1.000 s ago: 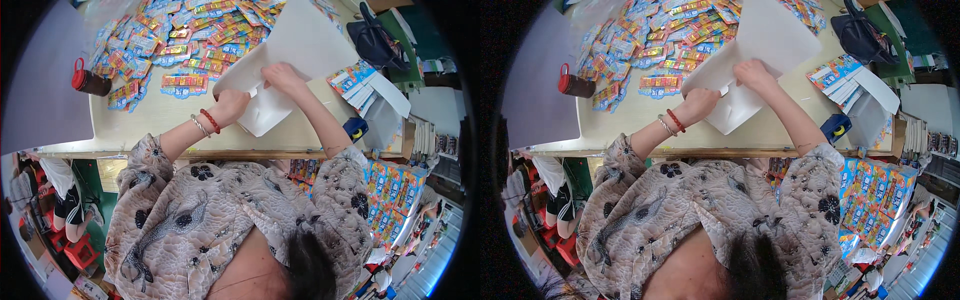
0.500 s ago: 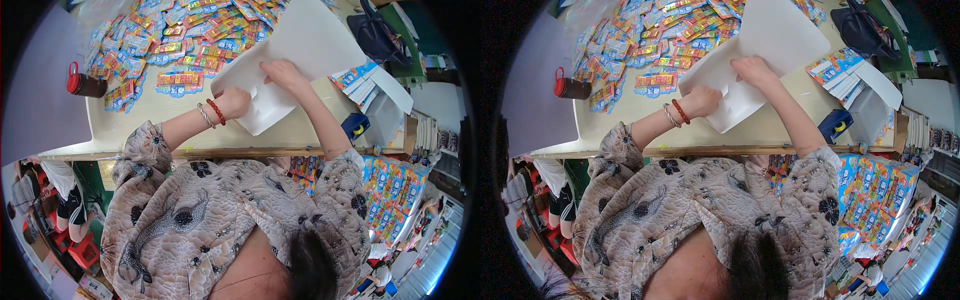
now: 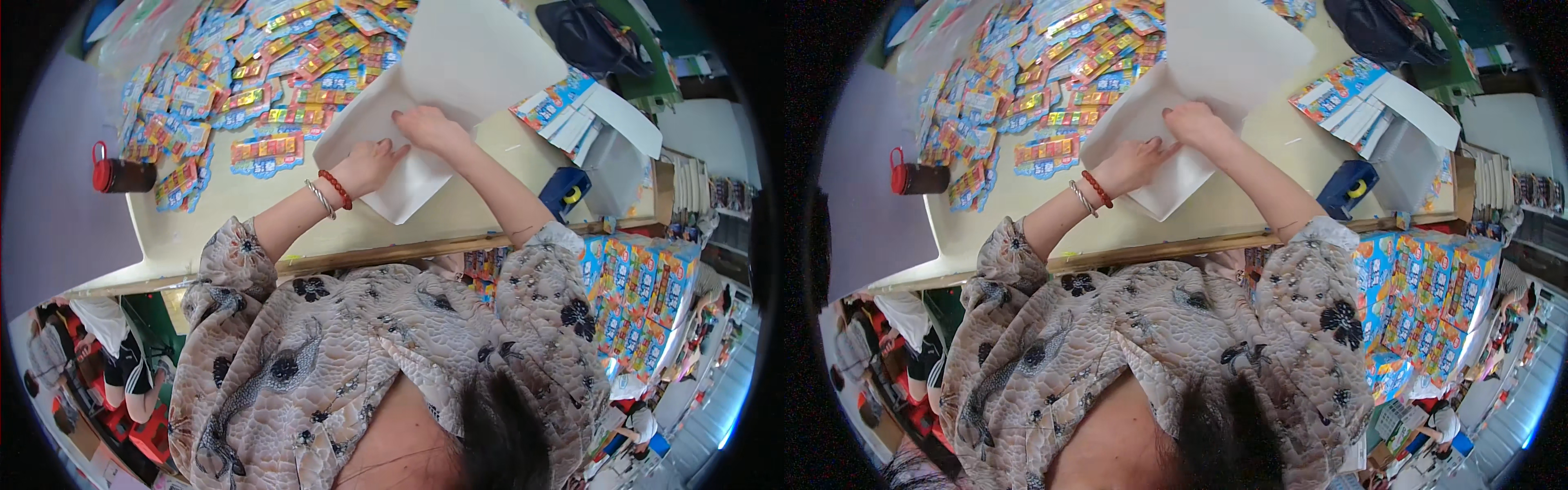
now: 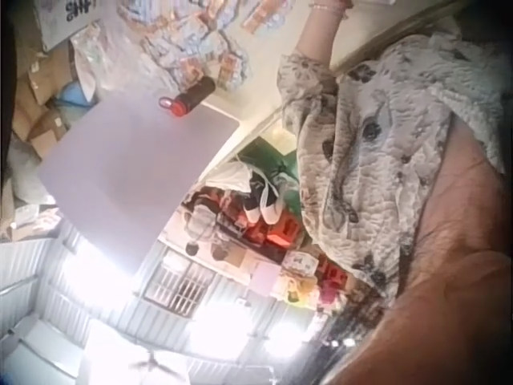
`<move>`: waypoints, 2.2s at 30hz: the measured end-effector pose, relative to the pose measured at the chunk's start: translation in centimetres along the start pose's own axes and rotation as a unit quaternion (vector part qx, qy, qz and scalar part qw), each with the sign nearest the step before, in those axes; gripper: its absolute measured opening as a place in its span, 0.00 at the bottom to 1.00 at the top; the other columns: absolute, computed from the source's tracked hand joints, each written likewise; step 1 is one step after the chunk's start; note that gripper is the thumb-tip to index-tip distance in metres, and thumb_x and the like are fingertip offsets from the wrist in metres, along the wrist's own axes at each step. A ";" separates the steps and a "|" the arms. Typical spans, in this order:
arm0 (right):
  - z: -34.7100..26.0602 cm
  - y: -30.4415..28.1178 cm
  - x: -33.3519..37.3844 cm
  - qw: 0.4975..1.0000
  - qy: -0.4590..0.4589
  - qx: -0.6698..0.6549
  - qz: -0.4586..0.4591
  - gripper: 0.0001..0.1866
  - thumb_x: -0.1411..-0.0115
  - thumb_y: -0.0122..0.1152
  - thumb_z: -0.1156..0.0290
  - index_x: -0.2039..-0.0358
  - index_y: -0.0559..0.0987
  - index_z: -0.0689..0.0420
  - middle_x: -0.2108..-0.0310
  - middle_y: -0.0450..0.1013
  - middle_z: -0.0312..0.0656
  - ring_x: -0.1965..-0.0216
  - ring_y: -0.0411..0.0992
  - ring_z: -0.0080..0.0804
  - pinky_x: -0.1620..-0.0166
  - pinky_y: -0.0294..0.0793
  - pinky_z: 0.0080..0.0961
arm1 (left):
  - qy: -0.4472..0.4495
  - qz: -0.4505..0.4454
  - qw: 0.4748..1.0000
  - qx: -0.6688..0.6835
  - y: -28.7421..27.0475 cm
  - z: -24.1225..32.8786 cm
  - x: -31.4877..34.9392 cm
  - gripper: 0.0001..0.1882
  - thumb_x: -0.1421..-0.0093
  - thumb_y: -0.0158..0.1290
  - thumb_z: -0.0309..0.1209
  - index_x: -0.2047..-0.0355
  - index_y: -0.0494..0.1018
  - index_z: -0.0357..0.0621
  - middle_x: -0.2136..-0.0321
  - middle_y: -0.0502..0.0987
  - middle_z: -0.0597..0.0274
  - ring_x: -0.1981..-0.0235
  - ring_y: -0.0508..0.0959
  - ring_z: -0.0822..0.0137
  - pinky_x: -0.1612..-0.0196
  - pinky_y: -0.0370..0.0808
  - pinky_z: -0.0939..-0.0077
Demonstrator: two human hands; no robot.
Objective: Sorting small snack packets and packing them into display boxes on a factory workbench.
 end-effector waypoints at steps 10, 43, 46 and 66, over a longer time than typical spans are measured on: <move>7.8 -4.6 19.6 0.858 0.259 -0.116 0.429 0.05 0.43 0.61 0.74 0.66 0.78 0.60 0.67 0.74 0.42 0.63 0.73 0.37 0.60 0.73 0.29 | -0.091 -0.048 0.992 -0.070 2.0 2.1 -3.6 0.26 0.42 0.44 0.28 0.41 0.62 0.36 0.68 0.74 0.50 0.73 0.79 0.59 0.77 0.77 0.66; 30.0 6.5 39.0 0.745 0.428 -0.463 0.217 0.07 0.42 0.64 0.69 0.66 0.81 0.58 0.76 0.71 0.26 0.76 0.61 0.12 0.73 0.58 0.14 | -0.348 0.318 0.854 0.221 -1.3 -0.3 18.1 0.15 0.37 0.48 0.22 0.49 0.72 0.39 0.51 0.72 0.54 0.48 0.71 0.61 0.45 0.67 0.71; 28.2 6.5 38.3 0.823 0.373 -0.273 0.330 0.06 0.42 0.62 0.70 0.68 0.78 0.60 0.71 0.73 0.34 0.71 0.67 0.23 0.67 0.65 0.22 | -0.361 0.292 0.860 0.211 0.3 0.6 18.9 0.20 0.39 0.50 0.22 0.45 0.70 0.41 0.47 0.68 0.51 0.44 0.67 0.56 0.42 0.65 0.67; 31.2 -7.7 36.6 0.771 0.420 0.249 0.410 0.05 0.39 0.48 0.73 0.62 0.70 0.55 0.64 0.74 0.48 0.66 0.72 0.54 0.65 0.71 0.45 | -0.354 0.235 0.902 0.079 0.8 0.2 18.7 0.22 0.40 0.51 0.22 0.44 0.68 0.47 0.46 0.67 0.51 0.44 0.67 0.52 0.42 0.63 0.61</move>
Point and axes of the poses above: each hand's wrist, its own x-axis away from the middle knuckle, its own y-axis out of the palm, z = x × y, the point moved 3 cm from there along -x, towards the middle knuckle
